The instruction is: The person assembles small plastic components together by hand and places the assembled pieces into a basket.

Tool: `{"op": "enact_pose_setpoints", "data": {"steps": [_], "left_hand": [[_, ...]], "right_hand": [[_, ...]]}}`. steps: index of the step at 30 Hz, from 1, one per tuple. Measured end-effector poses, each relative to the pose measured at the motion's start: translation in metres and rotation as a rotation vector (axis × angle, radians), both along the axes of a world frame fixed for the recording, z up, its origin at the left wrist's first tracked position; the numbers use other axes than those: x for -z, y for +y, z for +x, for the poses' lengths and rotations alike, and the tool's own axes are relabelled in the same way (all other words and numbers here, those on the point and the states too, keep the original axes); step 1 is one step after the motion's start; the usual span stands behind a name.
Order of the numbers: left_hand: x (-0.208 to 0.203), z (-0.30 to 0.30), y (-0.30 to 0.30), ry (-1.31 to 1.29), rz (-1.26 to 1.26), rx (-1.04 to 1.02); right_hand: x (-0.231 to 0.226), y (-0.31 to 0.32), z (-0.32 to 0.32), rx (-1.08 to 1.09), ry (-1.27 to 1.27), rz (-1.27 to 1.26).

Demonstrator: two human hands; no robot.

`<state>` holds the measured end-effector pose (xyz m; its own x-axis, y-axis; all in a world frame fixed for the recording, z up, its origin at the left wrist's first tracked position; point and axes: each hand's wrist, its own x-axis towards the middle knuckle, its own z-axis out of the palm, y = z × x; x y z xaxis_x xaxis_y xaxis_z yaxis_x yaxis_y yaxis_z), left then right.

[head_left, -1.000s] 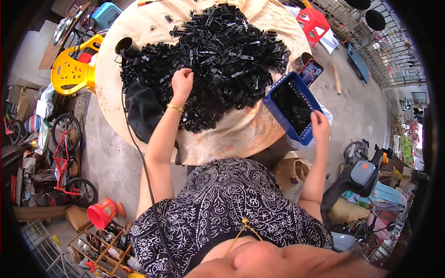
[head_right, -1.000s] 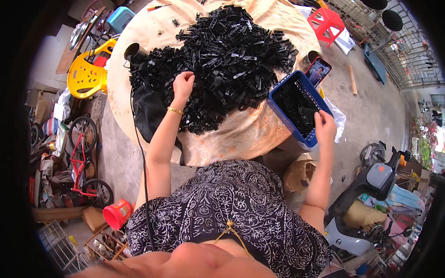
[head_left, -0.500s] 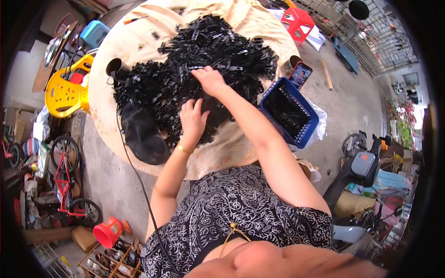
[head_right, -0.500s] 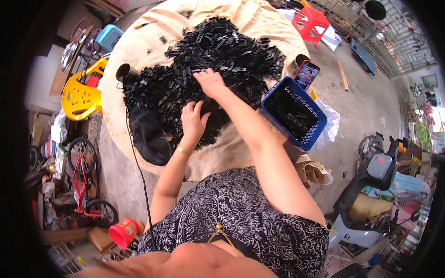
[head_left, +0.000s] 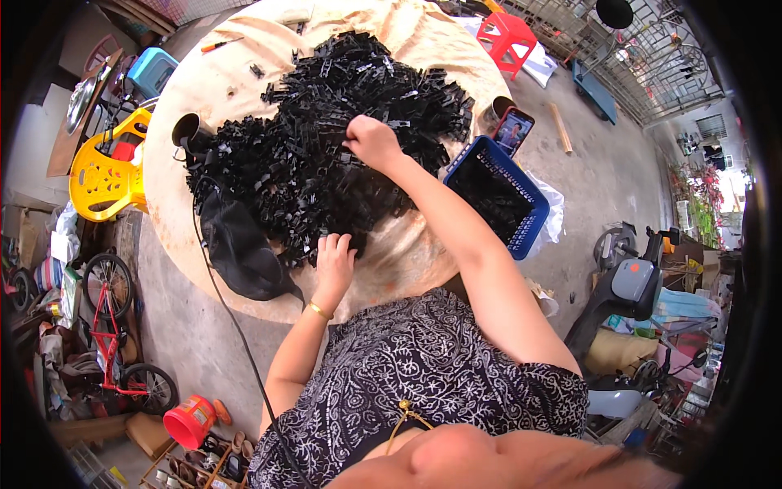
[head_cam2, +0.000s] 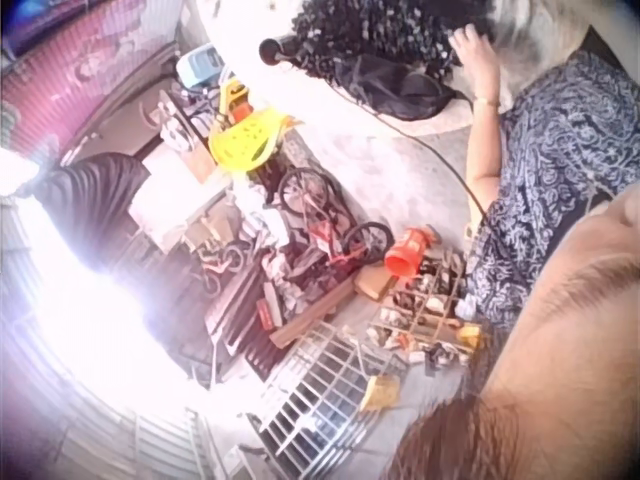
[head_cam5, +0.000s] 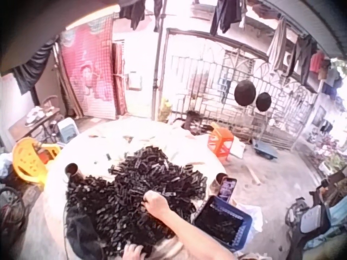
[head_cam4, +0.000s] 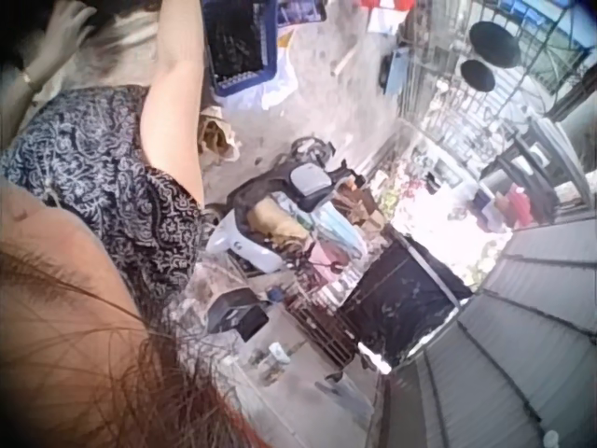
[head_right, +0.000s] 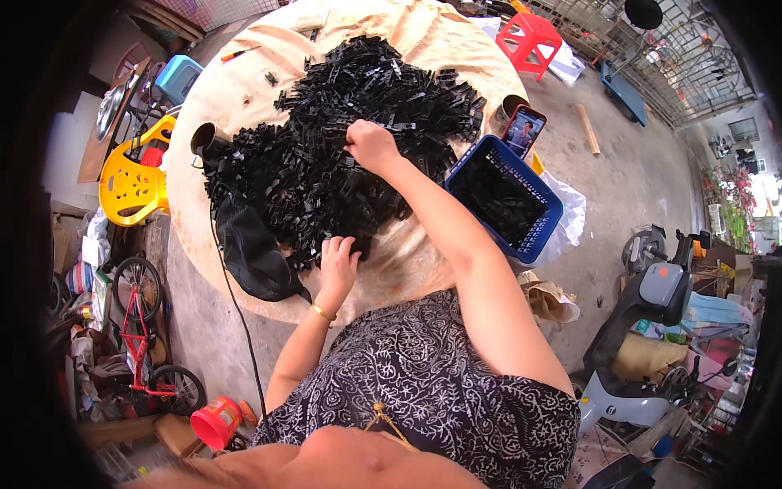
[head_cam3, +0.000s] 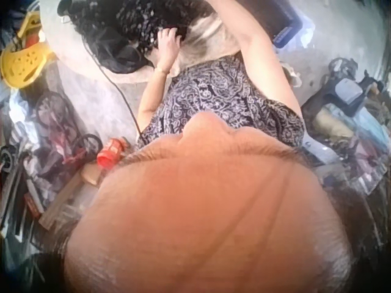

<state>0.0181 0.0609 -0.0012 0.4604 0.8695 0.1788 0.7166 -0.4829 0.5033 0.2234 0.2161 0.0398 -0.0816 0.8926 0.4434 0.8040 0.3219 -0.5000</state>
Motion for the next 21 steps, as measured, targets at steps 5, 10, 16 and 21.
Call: {"op": "enact_pose_setpoints", "data": {"steps": [5, 10, 16, 21], "left_hand": [[-0.004, 0.003, 0.003, -0.081, 0.032, -0.048], [0.0, 0.003, 0.001, -0.137, 0.049, -0.061], [-0.004, -0.001, -0.004, -0.149, 0.087, -0.053], [-0.002, -0.012, -0.025, -0.345, -0.543, -0.088]], "right_hand": [[-0.002, -0.077, 0.001, 0.018, 0.901, -0.264], [0.041, -0.179, -0.006, -0.081, 1.127, -0.601], [0.074, -0.228, -0.009, -0.094, 0.356, -0.347], [0.063, -0.23, -0.007, -0.104, 0.087, -0.25]]}}
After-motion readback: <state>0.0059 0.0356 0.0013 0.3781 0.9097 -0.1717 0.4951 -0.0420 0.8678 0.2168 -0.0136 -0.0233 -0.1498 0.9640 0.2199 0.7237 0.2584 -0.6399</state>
